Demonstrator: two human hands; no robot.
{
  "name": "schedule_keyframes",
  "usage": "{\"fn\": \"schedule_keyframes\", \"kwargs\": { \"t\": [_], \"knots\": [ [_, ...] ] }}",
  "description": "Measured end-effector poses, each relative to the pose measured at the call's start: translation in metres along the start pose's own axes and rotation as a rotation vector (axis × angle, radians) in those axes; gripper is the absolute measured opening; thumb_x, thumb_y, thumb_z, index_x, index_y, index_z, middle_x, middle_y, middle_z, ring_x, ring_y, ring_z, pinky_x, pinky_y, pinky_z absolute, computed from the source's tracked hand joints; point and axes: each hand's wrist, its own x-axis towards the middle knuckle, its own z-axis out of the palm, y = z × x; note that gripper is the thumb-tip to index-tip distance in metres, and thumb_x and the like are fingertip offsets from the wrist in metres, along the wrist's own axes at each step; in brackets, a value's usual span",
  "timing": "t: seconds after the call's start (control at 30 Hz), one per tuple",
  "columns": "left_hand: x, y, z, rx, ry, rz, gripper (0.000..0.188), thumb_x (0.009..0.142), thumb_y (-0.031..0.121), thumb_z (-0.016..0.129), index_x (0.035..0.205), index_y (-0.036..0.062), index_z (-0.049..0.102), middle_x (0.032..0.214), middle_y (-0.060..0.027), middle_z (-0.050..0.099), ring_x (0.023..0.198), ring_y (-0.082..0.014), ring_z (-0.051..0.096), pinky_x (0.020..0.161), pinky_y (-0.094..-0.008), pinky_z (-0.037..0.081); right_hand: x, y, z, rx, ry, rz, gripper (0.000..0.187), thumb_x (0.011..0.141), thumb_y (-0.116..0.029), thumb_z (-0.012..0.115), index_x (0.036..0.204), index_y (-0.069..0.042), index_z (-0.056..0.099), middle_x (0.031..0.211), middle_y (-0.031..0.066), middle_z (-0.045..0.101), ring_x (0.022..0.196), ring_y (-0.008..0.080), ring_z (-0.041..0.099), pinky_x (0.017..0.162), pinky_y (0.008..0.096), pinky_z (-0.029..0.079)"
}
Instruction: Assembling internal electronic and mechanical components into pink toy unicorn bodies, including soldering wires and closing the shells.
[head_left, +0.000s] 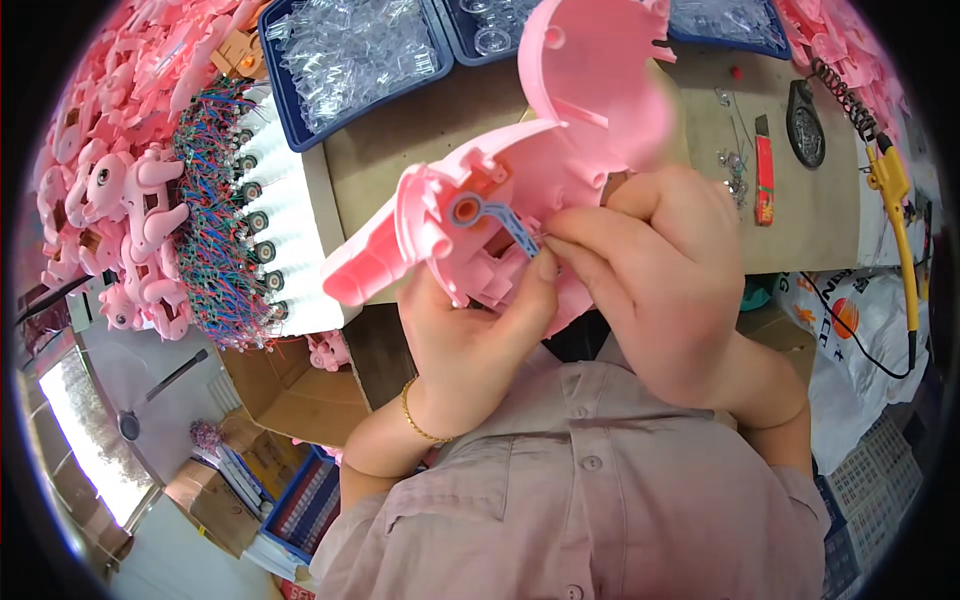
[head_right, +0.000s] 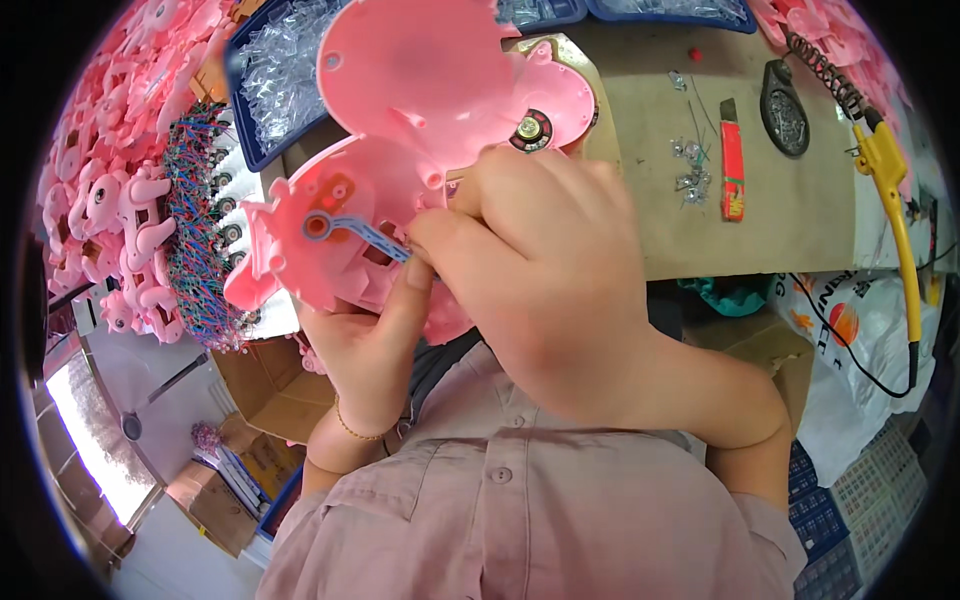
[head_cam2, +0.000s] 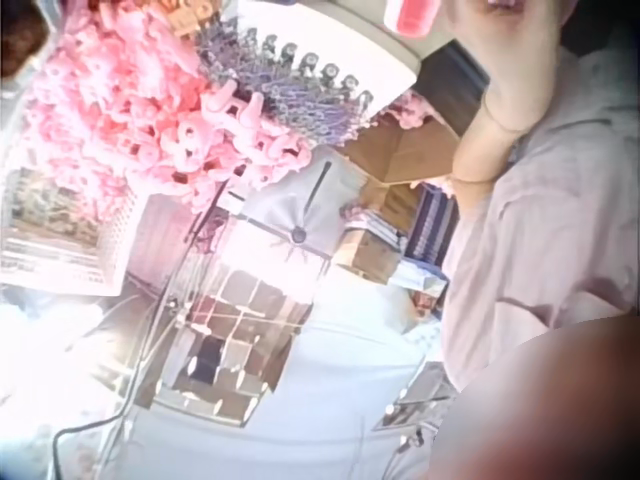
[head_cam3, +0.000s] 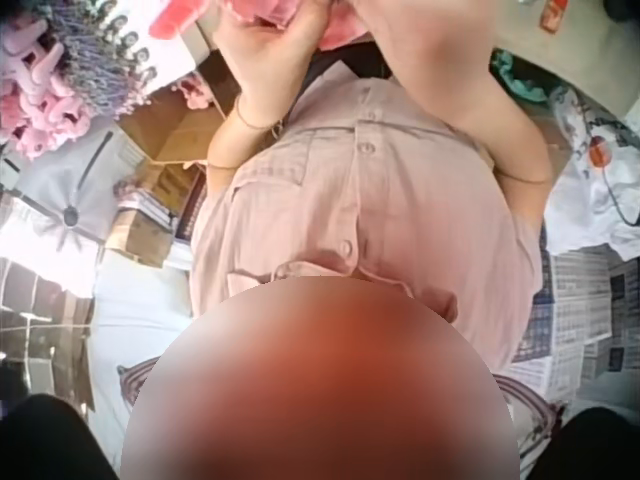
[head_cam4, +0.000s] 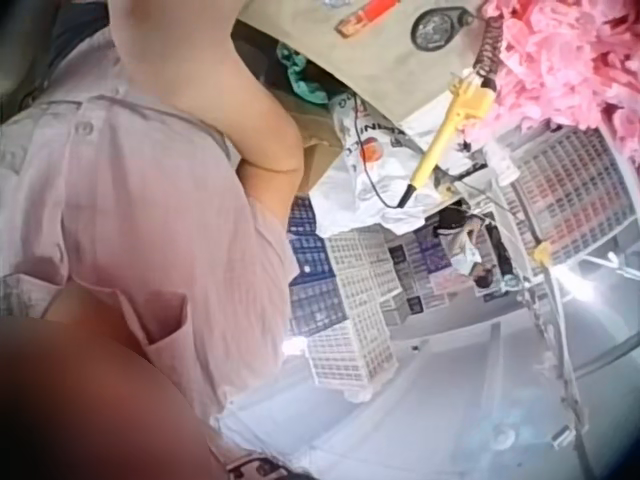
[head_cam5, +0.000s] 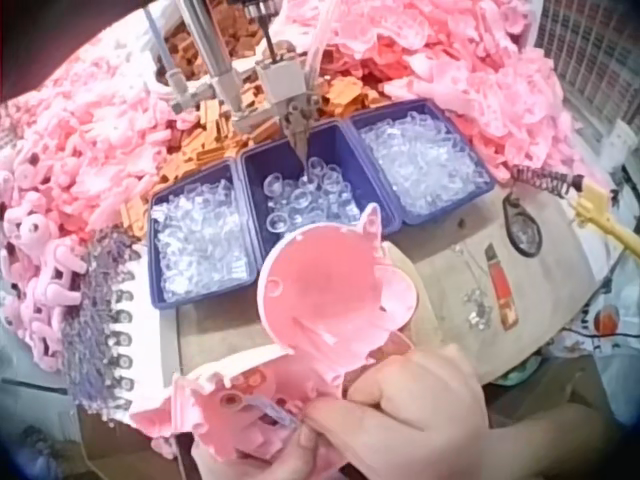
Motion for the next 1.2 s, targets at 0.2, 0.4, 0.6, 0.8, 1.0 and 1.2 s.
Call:
{"fn": "schedule_keyframes", "kwargs": {
  "t": [0.2,0.4,0.6,0.8,1.0,1.2],
  "knots": [
    [-0.004,-0.007,-0.005,0.133,-0.020,0.089,0.031,0.077,-0.001,0.071,0.105,-0.0051,0.062,0.095,-0.0064,0.066,0.086,-0.0111,0.062,0.077,-0.0260,0.050,-0.003,-0.006,0.002,-0.010,-0.001,0.084,0.022,0.061,-0.004,0.075,0.080,-0.008,0.066,0.072,0.0033,0.054,0.066,0.0211,0.051,0.061,0.0323,0.036],
    [0.001,-0.002,0.000,0.105,0.027,0.130,0.026,0.075,-0.002,0.072,0.100,-0.0047,0.064,0.092,-0.0066,0.067,0.080,-0.0102,0.062,0.072,-0.0245,0.051,0.001,-0.005,-0.004,0.039,-0.054,0.110,0.020,0.061,-0.003,0.075,0.078,-0.008,0.065,0.072,0.0043,0.053,0.067,0.0219,0.050,0.062,0.0329,0.036],
    [0.000,-0.003,-0.011,0.446,-0.200,0.290,0.052,0.076,0.000,0.070,0.122,-0.0031,0.047,0.111,-0.0094,0.059,0.099,-0.0169,0.058,0.087,-0.0306,0.046,0.000,-0.006,-0.001,-0.049,-0.025,0.075,0.022,0.062,-0.004,0.075,0.080,-0.008,0.065,0.071,0.0040,0.051,0.068,0.0226,0.050,0.062,0.0331,0.036],
    [0.024,0.025,-0.021,0.308,-0.375,-0.039,0.036,0.075,-0.004,0.066,0.111,-0.0009,0.060,0.098,-0.0101,0.064,0.089,-0.0184,0.063,0.076,-0.0301,0.050,0.001,-0.001,-0.020,0.028,-0.124,0.154,0.013,0.074,0.000,0.070,0.085,-0.004,0.064,0.079,0.0083,0.057,0.074,0.0227,0.053,0.069,0.0334,0.041],
    [0.058,0.058,-0.018,0.937,-0.510,0.661,0.034,0.065,0.006,0.066,0.099,0.0057,0.066,0.099,-0.0089,0.066,0.088,-0.0248,0.064,0.075,-0.0348,0.051,0.062,0.012,-0.088,0.228,-0.419,0.215,0.037,0.082,-0.014,0.058,0.112,0.006,0.059,0.109,0.0137,0.063,0.102,0.0235,0.059,0.092,0.0323,0.042],
    [0.055,0.031,-0.002,0.751,-0.176,1.216,0.036,0.059,0.013,0.068,0.095,0.0098,0.065,0.103,-0.0051,0.062,0.089,-0.0217,0.057,0.068,-0.0288,0.045,0.089,0.010,-0.070,0.283,-0.980,0.218,0.047,0.075,-0.026,0.069,0.113,-0.001,0.059,0.092,0.0169,0.065,0.082,0.0263,0.064,0.074,0.0339,0.049]
  ]
}}
